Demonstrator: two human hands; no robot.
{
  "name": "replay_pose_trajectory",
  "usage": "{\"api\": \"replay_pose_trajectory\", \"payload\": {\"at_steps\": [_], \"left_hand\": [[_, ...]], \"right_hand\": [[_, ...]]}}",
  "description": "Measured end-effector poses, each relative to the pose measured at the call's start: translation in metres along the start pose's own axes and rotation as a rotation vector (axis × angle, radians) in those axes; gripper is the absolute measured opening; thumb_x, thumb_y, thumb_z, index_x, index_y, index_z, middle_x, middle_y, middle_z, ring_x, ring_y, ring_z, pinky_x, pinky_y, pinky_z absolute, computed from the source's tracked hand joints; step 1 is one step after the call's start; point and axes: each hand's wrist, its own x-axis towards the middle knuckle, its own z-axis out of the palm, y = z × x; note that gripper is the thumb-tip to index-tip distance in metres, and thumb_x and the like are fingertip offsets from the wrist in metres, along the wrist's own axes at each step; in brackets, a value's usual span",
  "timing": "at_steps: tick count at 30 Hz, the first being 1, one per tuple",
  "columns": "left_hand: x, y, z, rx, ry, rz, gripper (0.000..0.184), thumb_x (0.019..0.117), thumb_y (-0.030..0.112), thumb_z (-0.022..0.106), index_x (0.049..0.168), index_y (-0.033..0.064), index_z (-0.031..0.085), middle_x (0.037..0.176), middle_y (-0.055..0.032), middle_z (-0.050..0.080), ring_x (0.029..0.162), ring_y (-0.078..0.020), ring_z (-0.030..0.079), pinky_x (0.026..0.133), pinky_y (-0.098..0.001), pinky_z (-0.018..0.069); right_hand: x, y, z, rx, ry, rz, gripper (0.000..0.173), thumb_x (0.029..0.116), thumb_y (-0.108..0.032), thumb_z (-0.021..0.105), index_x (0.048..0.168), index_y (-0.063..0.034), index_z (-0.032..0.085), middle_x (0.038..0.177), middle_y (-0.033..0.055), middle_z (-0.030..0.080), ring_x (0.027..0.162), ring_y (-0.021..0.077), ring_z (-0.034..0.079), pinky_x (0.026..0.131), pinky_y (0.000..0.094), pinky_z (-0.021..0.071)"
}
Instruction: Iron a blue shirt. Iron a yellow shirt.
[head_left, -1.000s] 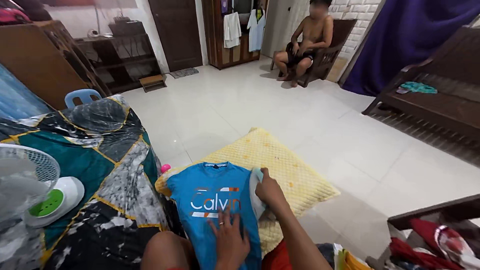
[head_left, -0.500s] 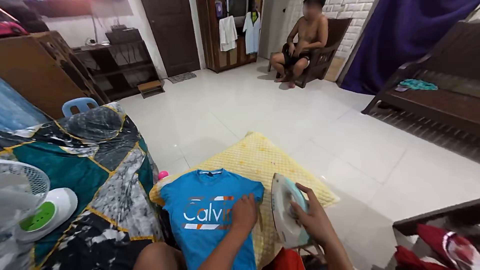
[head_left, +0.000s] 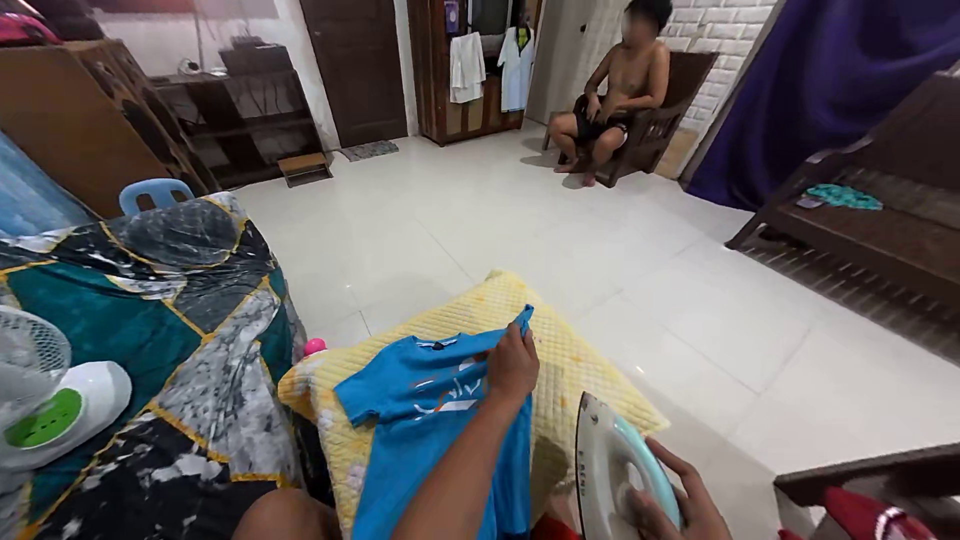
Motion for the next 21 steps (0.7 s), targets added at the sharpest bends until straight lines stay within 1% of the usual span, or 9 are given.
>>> {"api": "replay_pose_trajectory", "payload": {"at_steps": [2,4,8,10,12,14,17,19,21], "left_hand": [[0.010,-0.002,0.002,0.020,-0.280,-0.004,0.051,0.1076,0.045,0.044,0.137,0.0046,0.055,0.124,-0.0197,0.067,0.115,-0.0355,0.067,0.096,-0.0576,0.0542],[0.013,-0.018,-0.007,0.063,-0.358,0.025,0.053,0.1032,0.049,0.053,0.137,0.0081,0.060,0.129,-0.0179,0.066,0.120,-0.0348,0.065,0.100,-0.0598,0.0518],[0.020,-0.094,-0.068,0.160,-0.047,-0.098,0.044,0.1040,0.042,0.052,0.132,0.0098,0.065,0.132,-0.0168,0.065,0.123,-0.0358,0.063,0.100,-0.0622,0.0501],[0.019,-0.149,-0.100,0.212,0.105,-0.246,0.050,0.1029,0.042,0.053,0.138,0.0074,0.061,0.141,-0.0225,0.058,0.133,-0.0443,0.054,0.105,-0.0715,0.0402],[0.013,-0.199,-0.122,0.256,0.114,-0.397,0.064,0.0999,0.050,0.056,0.143,0.0035,0.056,0.147,-0.0282,0.051,0.137,-0.0513,0.046,0.106,-0.0777,0.0333],[0.005,-0.229,-0.135,0.292,0.008,-0.437,0.067,0.0967,0.054,0.062,0.140,0.0027,0.058,0.145,-0.0295,0.051,0.132,-0.0522,0.050,0.102,-0.0761,0.0386],[0.006,-0.239,-0.149,0.350,-0.151,-0.329,0.048,0.0993,0.045,0.062,0.130,0.0090,0.066,0.124,-0.0220,0.068,0.118,-0.0427,0.064,0.096,-0.0670,0.0497],[0.011,-0.231,-0.162,0.369,-0.186,-0.273,0.040,0.0995,0.041,0.062,0.126,0.0113,0.069,0.122,-0.0194,0.070,0.116,-0.0409,0.065,0.095,-0.0669,0.0498],[0.020,-0.222,-0.181,0.358,-0.119,-0.277,0.037,0.0996,0.040,0.062,0.124,0.0128,0.071,0.123,-0.0192,0.070,0.117,-0.0411,0.065,0.095,-0.0676,0.0492]], "right_hand": [[-0.002,0.000,-0.005,-0.009,0.018,-0.009,0.072,0.0928,-0.002,0.066,0.156,-0.0019,0.031,0.114,0.0127,0.072,0.069,0.0153,0.071,0.060,0.0346,0.0637],[-0.006,0.000,-0.010,-0.027,0.038,-0.026,0.073,0.0927,-0.004,0.066,0.156,-0.0010,0.030,0.119,0.0135,0.071,0.070,0.0145,0.072,0.060,0.0341,0.0638],[-0.013,0.002,-0.017,-0.034,0.036,-0.046,0.074,0.0938,-0.008,0.068,0.156,0.0001,0.029,0.121,0.0139,0.069,0.073,0.0151,0.072,0.061,0.0346,0.0639],[-0.015,0.002,-0.016,-0.051,0.011,-0.031,0.074,0.0937,-0.007,0.069,0.156,-0.0007,0.030,0.123,0.0148,0.069,0.074,0.0160,0.072,0.062,0.0353,0.0641],[-0.012,0.000,-0.007,-0.067,-0.027,-0.020,0.073,0.0934,-0.006,0.068,0.156,-0.0009,0.031,0.124,0.0155,0.068,0.074,0.0161,0.072,0.063,0.0354,0.0642],[-0.007,-0.005,0.008,-0.057,-0.067,-0.014,0.073,0.0932,-0.005,0.068,0.157,-0.0027,0.032,0.123,0.0151,0.069,0.074,0.0162,0.072,0.062,0.0353,0.0640],[0.003,-0.018,0.036,-0.049,-0.119,-0.035,0.073,0.0929,-0.002,0.068,0.157,-0.0027,0.033,0.121,0.0152,0.070,0.074,0.0173,0.073,0.063,0.0364,0.0646],[0.005,-0.029,0.051,-0.047,-0.148,-0.051,0.072,0.0922,-0.001,0.067,0.156,-0.0024,0.034,0.121,0.0143,0.070,0.072,0.0168,0.072,0.061,0.0358,0.0641],[0.007,-0.037,0.064,-0.037,-0.172,-0.068,0.071,0.0919,0.000,0.067,0.155,-0.0027,0.036,0.120,0.0131,0.071,0.071,0.0166,0.072,0.060,0.0354,0.0639]]}}
